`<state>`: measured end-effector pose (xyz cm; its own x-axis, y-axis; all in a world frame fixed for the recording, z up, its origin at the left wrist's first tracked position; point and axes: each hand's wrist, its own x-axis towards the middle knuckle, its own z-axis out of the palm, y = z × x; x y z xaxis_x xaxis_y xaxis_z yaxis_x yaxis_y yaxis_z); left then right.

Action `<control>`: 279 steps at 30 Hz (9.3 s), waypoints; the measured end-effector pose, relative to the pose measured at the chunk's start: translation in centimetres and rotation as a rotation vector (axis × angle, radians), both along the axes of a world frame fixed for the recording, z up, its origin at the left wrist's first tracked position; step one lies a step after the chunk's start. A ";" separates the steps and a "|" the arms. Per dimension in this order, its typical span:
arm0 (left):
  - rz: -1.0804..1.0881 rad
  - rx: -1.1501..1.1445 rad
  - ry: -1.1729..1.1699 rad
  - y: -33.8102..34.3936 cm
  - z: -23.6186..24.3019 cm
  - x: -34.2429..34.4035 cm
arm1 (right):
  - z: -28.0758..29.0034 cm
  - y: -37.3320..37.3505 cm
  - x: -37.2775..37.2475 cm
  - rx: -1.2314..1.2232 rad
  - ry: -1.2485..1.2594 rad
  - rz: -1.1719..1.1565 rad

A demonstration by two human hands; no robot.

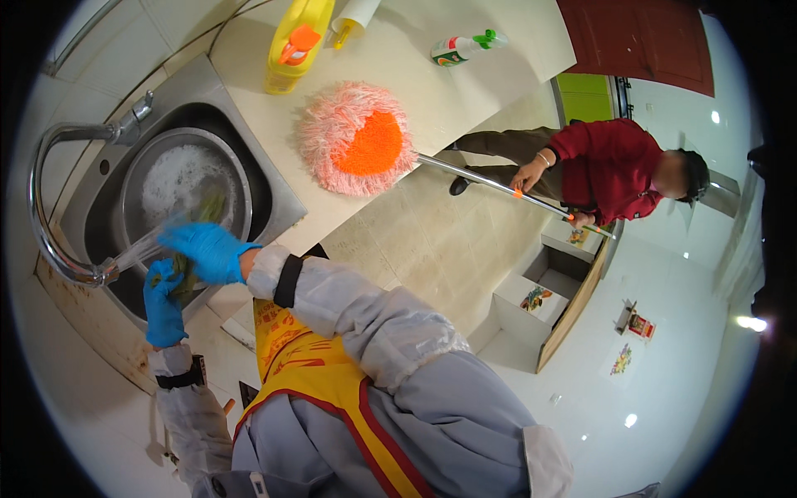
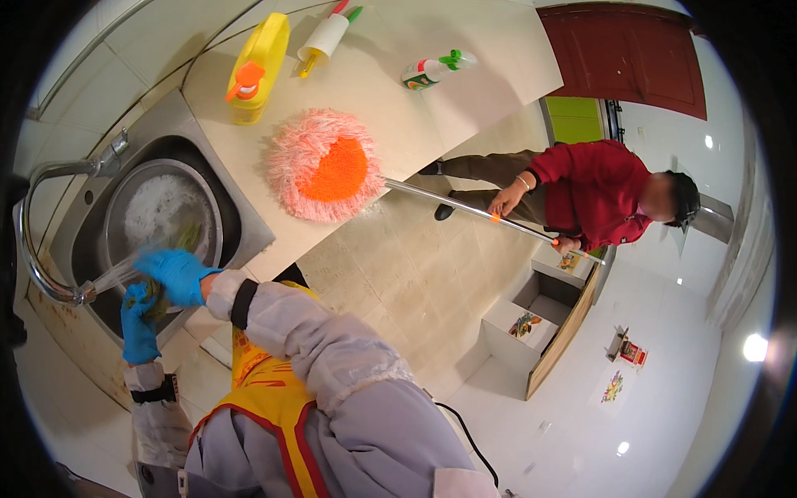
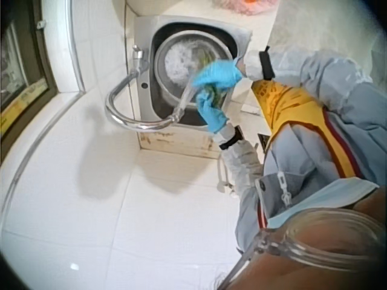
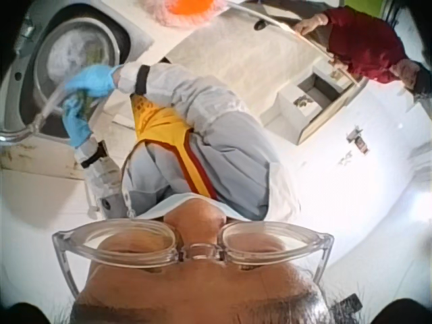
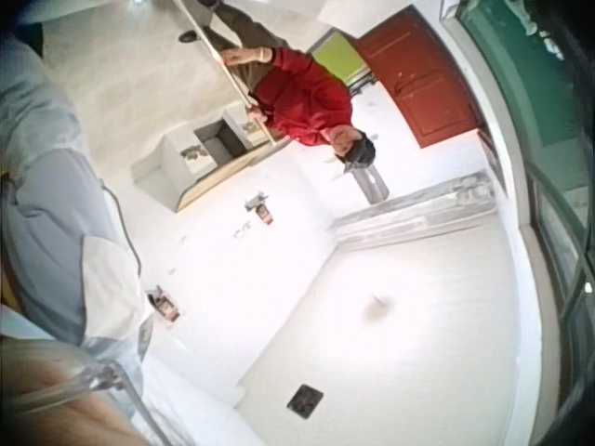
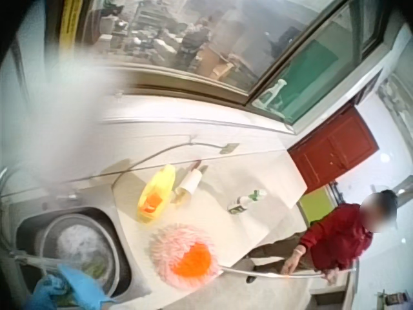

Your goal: The person wipes a red-framed window with a green cloth, then rinses the cloth at a sink and returns to wipe the window again. The person uses both hands to hold and move the cloth across the glass and frame.

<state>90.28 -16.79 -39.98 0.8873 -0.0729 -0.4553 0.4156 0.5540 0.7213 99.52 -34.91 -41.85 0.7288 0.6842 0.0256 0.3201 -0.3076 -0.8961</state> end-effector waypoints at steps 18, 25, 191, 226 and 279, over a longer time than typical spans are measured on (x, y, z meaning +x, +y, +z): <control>-0.238 1.097 -0.109 2.3 3.6 -2.1 | 4.2 -0.7 0.4 0.051 0.063 0.098; 0.231 0.687 0.092 3.3 4.8 -2.5 | 1.8 -2.5 3.3 -0.329 -0.035 0.094; 0.328 0.948 -0.024 -7.7 -1.8 5.2 | -1.0 1.6 3.1 0.506 1.458 -0.418; 0.229 0.043 0.357 0.4 0.2 3.5 | -1.4 -2.1 6.7 -0.258 0.484 0.210; -0.555 1.219 -0.493 13.3 14.4 -7.1 | 27.1 15.8 -2.6 0.014 -0.918 0.431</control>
<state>83.18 -3.50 -25.62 0.9574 -0.2509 -0.1431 -0.0594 -0.6561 0.7523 96.91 -19.14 -14.74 0.1142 0.8796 0.4617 0.9682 0.0056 -0.2502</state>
